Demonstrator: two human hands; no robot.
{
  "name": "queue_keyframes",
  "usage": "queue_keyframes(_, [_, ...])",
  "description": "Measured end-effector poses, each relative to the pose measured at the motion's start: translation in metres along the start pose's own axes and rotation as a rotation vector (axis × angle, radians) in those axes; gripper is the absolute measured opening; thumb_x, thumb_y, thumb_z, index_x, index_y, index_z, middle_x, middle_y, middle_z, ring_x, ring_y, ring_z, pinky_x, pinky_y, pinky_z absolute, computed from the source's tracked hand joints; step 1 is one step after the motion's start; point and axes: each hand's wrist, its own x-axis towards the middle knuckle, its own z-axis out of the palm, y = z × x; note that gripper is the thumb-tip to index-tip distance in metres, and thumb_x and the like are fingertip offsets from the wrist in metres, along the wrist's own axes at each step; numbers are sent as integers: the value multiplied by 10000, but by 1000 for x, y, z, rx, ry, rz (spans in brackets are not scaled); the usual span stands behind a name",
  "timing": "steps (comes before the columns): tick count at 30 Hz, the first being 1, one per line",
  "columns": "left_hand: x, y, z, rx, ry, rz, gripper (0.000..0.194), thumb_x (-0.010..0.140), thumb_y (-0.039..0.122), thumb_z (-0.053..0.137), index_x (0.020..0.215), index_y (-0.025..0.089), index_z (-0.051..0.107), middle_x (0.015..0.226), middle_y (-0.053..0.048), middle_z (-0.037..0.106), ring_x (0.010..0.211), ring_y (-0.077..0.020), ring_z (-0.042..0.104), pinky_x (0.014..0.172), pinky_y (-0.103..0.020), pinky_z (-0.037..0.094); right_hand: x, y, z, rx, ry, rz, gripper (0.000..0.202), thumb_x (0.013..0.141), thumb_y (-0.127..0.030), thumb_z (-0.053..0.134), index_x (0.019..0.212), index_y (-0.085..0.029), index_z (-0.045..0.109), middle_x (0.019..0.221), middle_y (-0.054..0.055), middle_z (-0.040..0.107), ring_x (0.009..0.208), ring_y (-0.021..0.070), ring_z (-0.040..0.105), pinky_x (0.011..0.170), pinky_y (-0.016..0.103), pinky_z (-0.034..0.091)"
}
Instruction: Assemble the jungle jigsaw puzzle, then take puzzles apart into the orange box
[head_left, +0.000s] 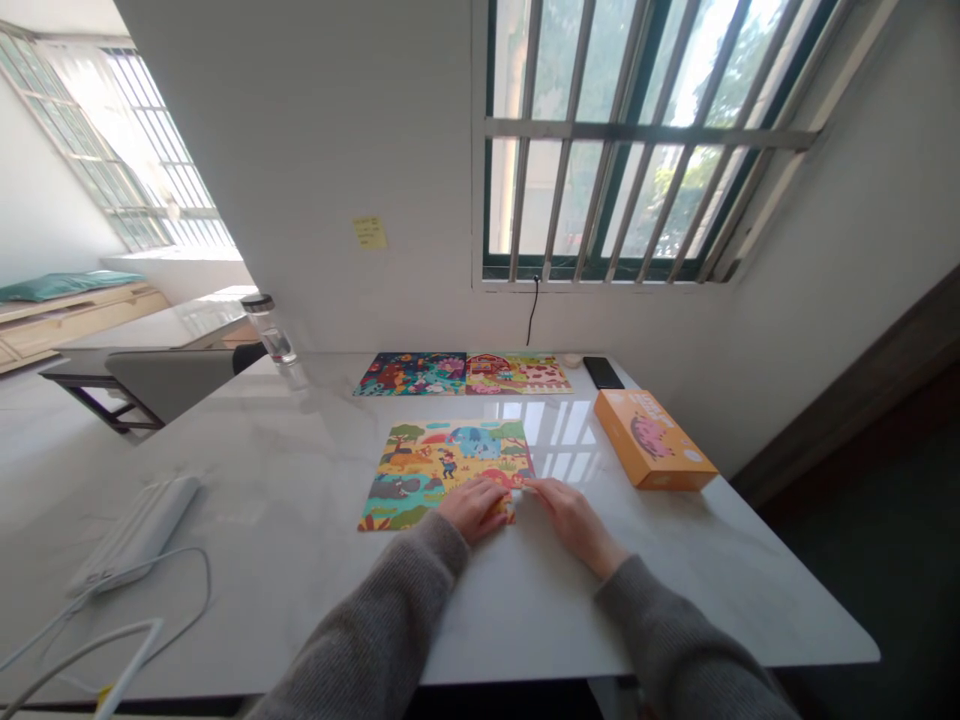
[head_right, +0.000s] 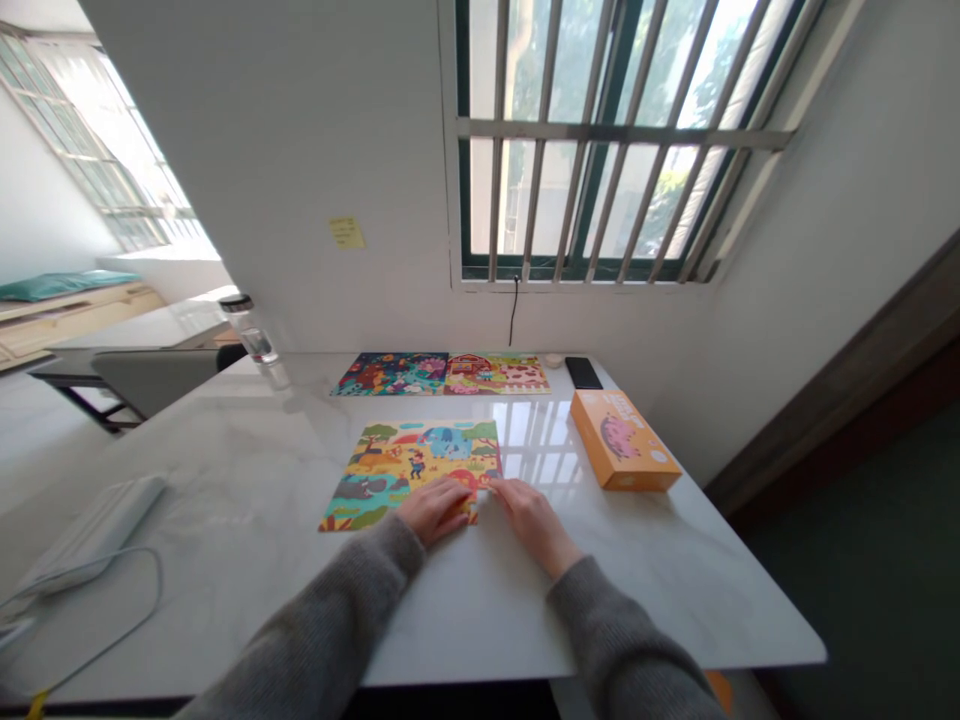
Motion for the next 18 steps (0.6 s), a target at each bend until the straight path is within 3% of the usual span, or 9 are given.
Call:
queue_keyframes(4, [4,12,-3,-169,166,-153,320,908,266,561,1217,184,554,960,-77,681,945,-230,631,901,-396,525,-1,-9,1,152,203,259,306,1042,-365,332,971,-210,585,693,12,698,599,170,662,605,287,524])
queue_keyframes(6, [8,23,-5,-259,295,-250,200,922,301,552,1085,188,584,899,-59,664,905,-214,622,884,-386,512,0,-18,6,211,276,291,262,1032,-378,377,958,-216,569,616,-16,650,524,149,623,566,265,503])
queue_keyframes(8, [12,34,-8,-384,324,-307,168,903,356,591,924,190,577,894,-52,647,850,-194,611,803,-344,517,4,-29,12,232,321,251,203,1011,-364,445,960,-223,581,681,-7,635,544,141,616,557,258,502])
queue_keyframes(12, [17,44,-10,-609,278,-345,251,834,388,665,923,185,548,899,-41,634,813,-182,605,756,-321,513,11,-43,28,218,290,31,117,962,-274,528,1027,-244,620,925,42,598,745,160,631,647,278,549])
queue_keyframes(15, [16,38,-13,-680,329,-423,198,859,352,613,896,181,518,831,-18,610,767,-167,601,747,-310,507,11,-45,31,219,177,-98,325,915,-189,558,1233,-256,563,1040,63,575,834,172,615,741,314,569])
queue_keyframes(18, [12,27,-21,-638,358,-464,130,852,298,559,839,189,491,775,6,572,723,-152,567,708,-285,479,10,-44,25,194,109,-124,451,888,-147,555,1323,-260,520,1141,88,568,963,204,600,866,371,554])
